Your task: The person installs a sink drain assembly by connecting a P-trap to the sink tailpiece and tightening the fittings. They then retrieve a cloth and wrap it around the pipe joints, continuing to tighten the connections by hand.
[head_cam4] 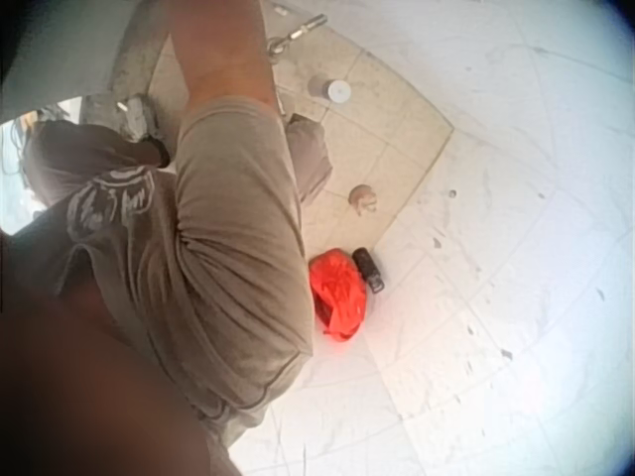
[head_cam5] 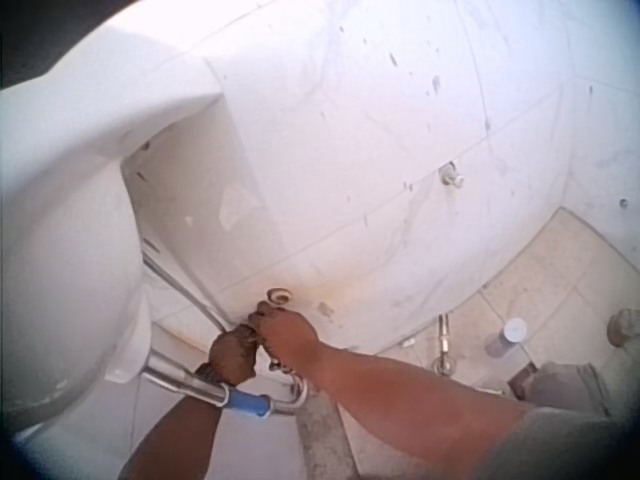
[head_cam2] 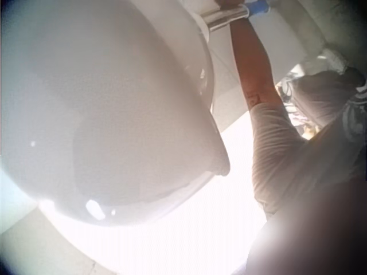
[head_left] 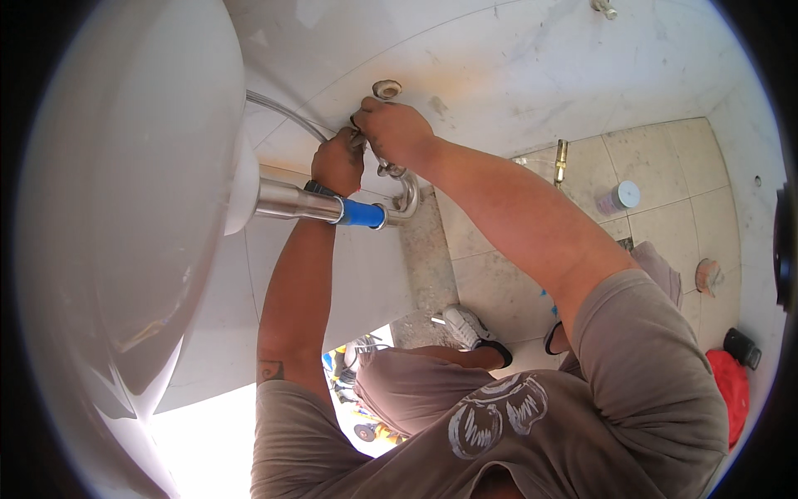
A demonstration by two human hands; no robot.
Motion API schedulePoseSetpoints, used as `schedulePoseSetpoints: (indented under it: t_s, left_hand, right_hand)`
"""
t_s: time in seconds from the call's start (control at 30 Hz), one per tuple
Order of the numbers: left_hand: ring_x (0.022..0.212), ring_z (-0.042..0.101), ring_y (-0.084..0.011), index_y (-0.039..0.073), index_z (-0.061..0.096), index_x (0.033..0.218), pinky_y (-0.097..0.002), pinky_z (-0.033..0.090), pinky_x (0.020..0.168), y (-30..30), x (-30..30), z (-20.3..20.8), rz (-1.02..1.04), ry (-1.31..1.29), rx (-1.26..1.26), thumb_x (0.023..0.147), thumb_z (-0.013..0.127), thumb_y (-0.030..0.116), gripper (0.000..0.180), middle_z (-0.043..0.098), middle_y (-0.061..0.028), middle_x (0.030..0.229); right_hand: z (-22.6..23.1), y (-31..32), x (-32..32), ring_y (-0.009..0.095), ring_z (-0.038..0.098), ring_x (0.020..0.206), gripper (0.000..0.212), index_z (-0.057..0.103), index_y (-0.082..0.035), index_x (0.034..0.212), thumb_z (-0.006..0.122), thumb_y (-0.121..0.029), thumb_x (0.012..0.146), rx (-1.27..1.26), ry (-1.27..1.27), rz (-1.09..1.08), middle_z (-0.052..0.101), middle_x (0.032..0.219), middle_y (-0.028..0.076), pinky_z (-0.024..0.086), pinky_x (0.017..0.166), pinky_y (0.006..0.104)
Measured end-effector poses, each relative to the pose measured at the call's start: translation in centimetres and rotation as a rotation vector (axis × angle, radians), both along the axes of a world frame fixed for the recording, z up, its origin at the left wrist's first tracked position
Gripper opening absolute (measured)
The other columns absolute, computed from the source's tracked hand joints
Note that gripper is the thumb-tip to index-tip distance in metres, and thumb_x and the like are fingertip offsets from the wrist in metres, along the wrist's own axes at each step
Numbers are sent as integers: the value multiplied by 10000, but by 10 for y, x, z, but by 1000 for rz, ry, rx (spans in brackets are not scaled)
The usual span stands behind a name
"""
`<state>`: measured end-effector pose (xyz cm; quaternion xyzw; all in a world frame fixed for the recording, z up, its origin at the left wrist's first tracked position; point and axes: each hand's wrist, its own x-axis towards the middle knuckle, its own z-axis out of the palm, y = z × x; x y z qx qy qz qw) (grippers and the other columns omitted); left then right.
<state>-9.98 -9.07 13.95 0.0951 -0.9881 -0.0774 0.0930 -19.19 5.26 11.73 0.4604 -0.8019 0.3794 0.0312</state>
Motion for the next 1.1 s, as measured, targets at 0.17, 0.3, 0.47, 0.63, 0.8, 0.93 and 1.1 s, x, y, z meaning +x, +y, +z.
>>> schedulePoseSetpoints:
  t_s: [0.17,0.3,0.47,0.63,0.8,0.93,1.1]
  left_hand:
    - [852,697,-438,26,698,935,-534,558,759,4,-15,25,-25,-206,-222,847,661,110,127,721,-223,876]
    - [871,692,-441,20,705,908,-535,560,779,0,-18,41,-136,-379,-331,866,643,132,135,720,-228,884]
    - [853,712,-393,-2,705,930,-470,562,790,-4,-9,31,16,-310,-153,900,649,178,190,733,-211,904]
    - [817,728,-254,-10,706,986,-372,555,750,-12,-5,24,30,-224,233,888,659,180,219,745,-147,876]
    - [878,730,-225,7,670,1140,-348,575,765,-10,6,25,189,-290,617,930,633,208,293,740,-135,1008]
    - [864,704,-226,-1,616,1211,-363,595,736,-4,10,17,412,-140,1336,985,590,206,308,705,-108,1069]
    - [879,674,-218,-27,583,1233,-337,583,752,-11,4,5,488,-149,1482,985,592,147,303,675,-98,1054]
  right_hand:
    - [3,-3,1,322,701,995,144,722,-83,957,645,-84,836,7,5,-24,647,1107,106,588,813,431]
    - [7,-6,3,322,701,1001,146,732,-82,954,644,-86,838,49,31,-47,648,1113,113,589,815,433]
    - [2,-2,3,321,697,1004,183,721,-78,1006,638,-81,842,35,20,-7,649,1127,110,583,821,433]
    - [-10,9,0,322,690,1003,247,680,-87,1082,632,-73,840,-172,-106,47,653,1119,103,566,835,434]
    - [-10,14,2,328,688,998,256,678,-91,1092,629,-76,841,-149,-130,28,674,1092,102,561,840,436]
    - [-8,17,6,328,689,998,241,682,-87,1084,624,-81,851,-152,-132,18,683,1088,104,561,844,434]
    - [-9,14,9,322,690,968,228,688,-112,1092,630,-112,872,-147,-132,-16,685,1071,93,560,794,442]
